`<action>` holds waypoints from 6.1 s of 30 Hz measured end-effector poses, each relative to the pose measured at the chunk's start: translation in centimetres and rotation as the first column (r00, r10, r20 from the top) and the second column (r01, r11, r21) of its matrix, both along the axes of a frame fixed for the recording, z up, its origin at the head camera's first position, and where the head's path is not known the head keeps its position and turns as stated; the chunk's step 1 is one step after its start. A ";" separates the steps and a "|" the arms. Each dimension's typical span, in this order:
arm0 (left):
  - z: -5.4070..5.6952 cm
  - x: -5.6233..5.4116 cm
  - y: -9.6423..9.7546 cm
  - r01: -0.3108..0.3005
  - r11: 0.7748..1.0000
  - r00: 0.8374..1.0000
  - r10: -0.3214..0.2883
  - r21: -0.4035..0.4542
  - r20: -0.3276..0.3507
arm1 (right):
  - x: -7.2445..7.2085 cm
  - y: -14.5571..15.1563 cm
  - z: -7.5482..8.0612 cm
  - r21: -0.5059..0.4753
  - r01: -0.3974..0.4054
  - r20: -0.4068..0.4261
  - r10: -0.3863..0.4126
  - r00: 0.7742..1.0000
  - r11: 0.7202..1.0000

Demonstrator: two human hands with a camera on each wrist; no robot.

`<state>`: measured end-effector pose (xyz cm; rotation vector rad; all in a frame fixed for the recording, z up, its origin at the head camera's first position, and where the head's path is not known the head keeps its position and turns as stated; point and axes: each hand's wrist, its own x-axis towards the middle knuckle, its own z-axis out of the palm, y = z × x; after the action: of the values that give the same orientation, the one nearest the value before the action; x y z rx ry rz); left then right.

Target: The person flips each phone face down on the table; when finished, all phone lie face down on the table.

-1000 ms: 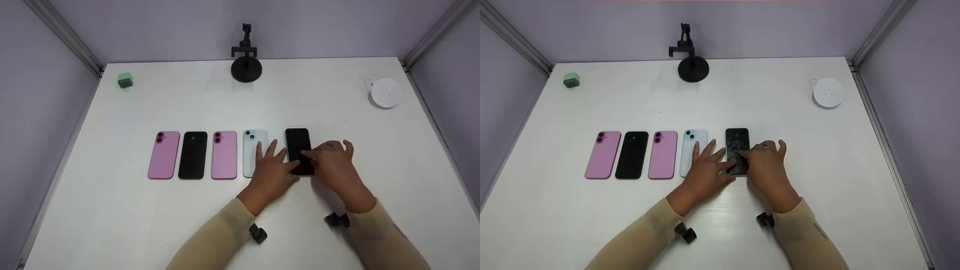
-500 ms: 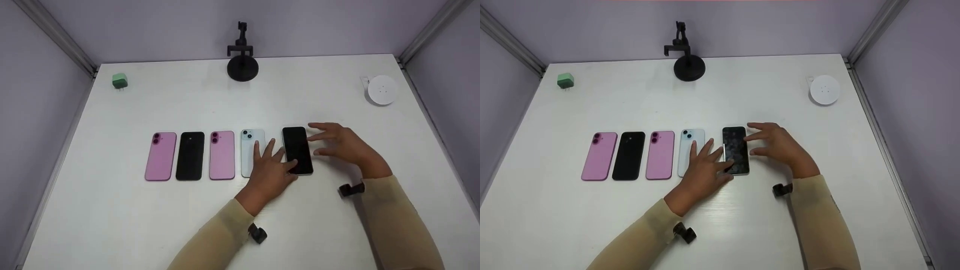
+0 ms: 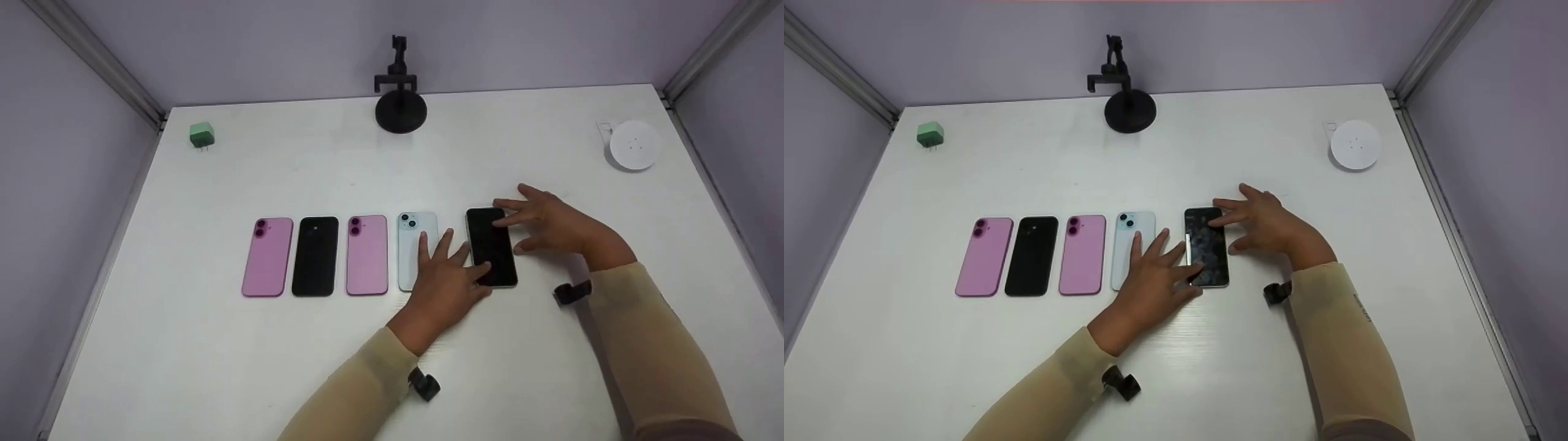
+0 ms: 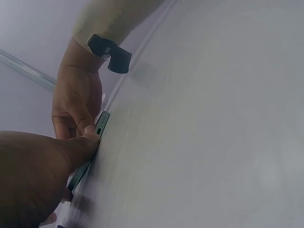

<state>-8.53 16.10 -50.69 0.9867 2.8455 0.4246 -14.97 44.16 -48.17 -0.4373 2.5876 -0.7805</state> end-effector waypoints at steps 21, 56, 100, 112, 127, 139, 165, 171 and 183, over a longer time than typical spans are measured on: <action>0.2 -0.3 -0.3 0.029 1.000 1.000 -0.029 -0.003 0.010 | 0.5 0.1 -1.4 -0.070 0.057 -0.107 -0.064 0.992 0.996; 0.9 0.7 0.4 0.059 0.994 0.994 -0.066 -0.090 -0.087 | 0.7 0.2 -0.7 -0.138 0.121 -0.099 -0.135 0.986 0.983; 0.4 -0.2 -1.6 0.061 0.998 0.998 -0.061 -0.004 0.004 | -0.3 -0.5 -1.4 -0.119 0.100 -0.082 -0.110 0.991 0.988; 0.2 -0.2 -1.8 0.063 0.998 0.998 -0.062 0.012 -0.033 | -0.3 -0.3 -1.2 -0.207 0.029 -0.130 -0.057 0.990 0.978; 0.3 0.1 -2.2 0.023 0.997 1.000 -0.023 0.074 0.002 | -0.3 -1.4 -1.1 -0.445 0.021 -0.113 -0.080 0.990 0.895; 0.4 0.2 -2.5 0.032 0.983 0.996 -0.046 0.182 0.077 | -0.4 -2.6 -0.7 -0.442 0.087 -0.021 -0.108 0.994 0.893; 0.3 0.3 -3.0 0.043 0.972 0.992 -0.070 0.230 0.108 | 0.1 -4.7 -1.4 -0.385 -0.008 -0.054 -0.014 0.998 0.923; 0.1 0.4 -2.9 0.034 0.974 0.992 -0.060 0.223 0.112 | 0.3 -5.9 -1.6 -0.272 -0.036 -0.117 0.004 0.993 0.962; 0.3 0.7 -3.0 0.034 0.963 0.994 -0.061 0.269 0.094 | 0.4 -6.6 -1.9 -0.179 0.011 -0.139 -0.037 0.990 0.984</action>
<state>-7.85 13.05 -50.42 1.0389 2.7159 0.8463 -14.62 37.57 -50.04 -0.5332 2.6684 -1.0288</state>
